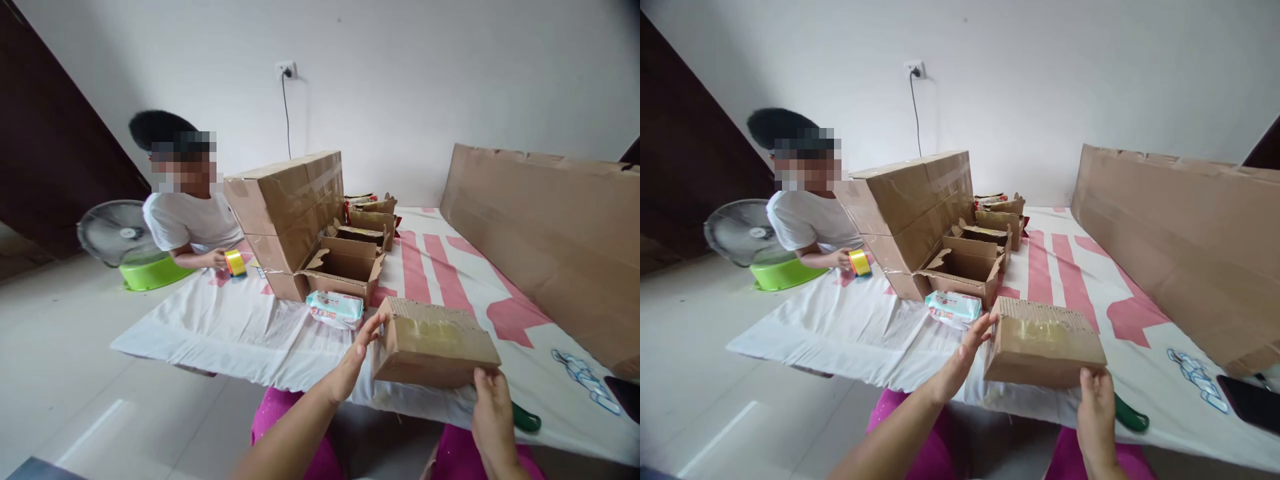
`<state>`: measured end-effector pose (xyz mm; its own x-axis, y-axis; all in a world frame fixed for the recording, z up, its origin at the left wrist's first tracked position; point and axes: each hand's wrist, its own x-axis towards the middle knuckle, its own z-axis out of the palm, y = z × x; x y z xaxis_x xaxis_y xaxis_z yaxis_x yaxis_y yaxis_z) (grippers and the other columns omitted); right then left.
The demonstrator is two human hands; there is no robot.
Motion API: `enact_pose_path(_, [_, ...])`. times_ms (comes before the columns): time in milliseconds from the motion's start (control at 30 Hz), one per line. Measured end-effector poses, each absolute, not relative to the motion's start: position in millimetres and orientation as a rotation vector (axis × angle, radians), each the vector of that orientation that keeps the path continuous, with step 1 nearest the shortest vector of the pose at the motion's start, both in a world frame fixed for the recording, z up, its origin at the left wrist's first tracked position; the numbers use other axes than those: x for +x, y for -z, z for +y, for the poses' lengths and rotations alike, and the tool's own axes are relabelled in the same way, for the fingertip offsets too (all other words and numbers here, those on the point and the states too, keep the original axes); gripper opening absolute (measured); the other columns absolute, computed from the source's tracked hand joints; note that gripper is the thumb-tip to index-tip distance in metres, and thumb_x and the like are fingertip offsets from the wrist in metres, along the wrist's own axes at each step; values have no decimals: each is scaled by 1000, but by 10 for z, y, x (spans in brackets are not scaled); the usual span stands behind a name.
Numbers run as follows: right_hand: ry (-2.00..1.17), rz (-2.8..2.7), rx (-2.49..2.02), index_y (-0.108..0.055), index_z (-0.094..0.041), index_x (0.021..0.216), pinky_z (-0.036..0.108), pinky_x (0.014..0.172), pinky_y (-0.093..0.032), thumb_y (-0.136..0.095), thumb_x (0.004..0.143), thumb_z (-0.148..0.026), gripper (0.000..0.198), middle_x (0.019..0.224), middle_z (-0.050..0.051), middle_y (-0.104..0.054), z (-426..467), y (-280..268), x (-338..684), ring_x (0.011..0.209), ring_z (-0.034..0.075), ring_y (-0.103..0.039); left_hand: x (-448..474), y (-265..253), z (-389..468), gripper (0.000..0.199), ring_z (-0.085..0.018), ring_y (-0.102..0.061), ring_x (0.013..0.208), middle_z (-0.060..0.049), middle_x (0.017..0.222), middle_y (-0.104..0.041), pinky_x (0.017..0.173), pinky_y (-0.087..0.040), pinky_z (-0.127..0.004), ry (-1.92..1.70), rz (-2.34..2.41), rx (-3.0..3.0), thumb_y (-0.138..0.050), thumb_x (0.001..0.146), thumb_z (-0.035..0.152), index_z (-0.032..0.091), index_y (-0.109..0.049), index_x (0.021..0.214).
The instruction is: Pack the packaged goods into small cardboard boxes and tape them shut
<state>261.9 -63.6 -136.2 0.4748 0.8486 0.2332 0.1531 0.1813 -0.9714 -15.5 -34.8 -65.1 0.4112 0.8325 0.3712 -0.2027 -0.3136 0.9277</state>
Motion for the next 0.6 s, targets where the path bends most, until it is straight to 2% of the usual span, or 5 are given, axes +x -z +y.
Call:
enact_pose_path(67, [-657,-924,-1342,-55,-21,115,37,93,-44,-57,85,-52,44,111,8,-65,-633,1350,2548,104,24,-59,-193,719,-305,72,-32,-18,147,-9,161,-23,116,-20,-55,-1141,631,1538,-41,90,65,30,-25,151])
enact_pose_path(167, [-680,-926,-1364,-56,-19,112,35,84,-49,-67,76,-56,52,102,8,-67,-636,1356,2486,93,24,-62,-228,846,-274,74,-32,-27,144,-11,157,-30,116,-24,-53,-1143,731,1493,-52,88,59,28,-26,151])
enact_pose_path(367, [-499,-1148,-1414,-63,-19,104,38,86,-50,-43,91,-55,43,104,11,-69,-624,1385,2767,100,26,-63,-226,895,-292,66,-31,-29,143,-13,154,-32,114,-29,-53,-1227,1035,1680,-54,91,46,28,-27,148])
enact_pose_path(500, [-217,-1456,-1567,-67,-21,91,44,87,-50,-54,84,-52,34,93,9,-71,-521,1474,3161,93,28,-65,-195,676,-301,55,-31,-29,142,-14,150,-37,112,-28,-56,-1361,1243,2078,-54,92,33,28,-35,143])
enact_pose_path(600, [-73,-1703,-1660,-70,-23,91,48,85,-50,-61,75,-46,29,95,9,-73,-478,1564,3374,92,31,-66,-111,470,-302,50,-33,-25,144,-13,146,-43,112,-28,-56,-1277,1262,2395,-55,91,28,27,-42,139])
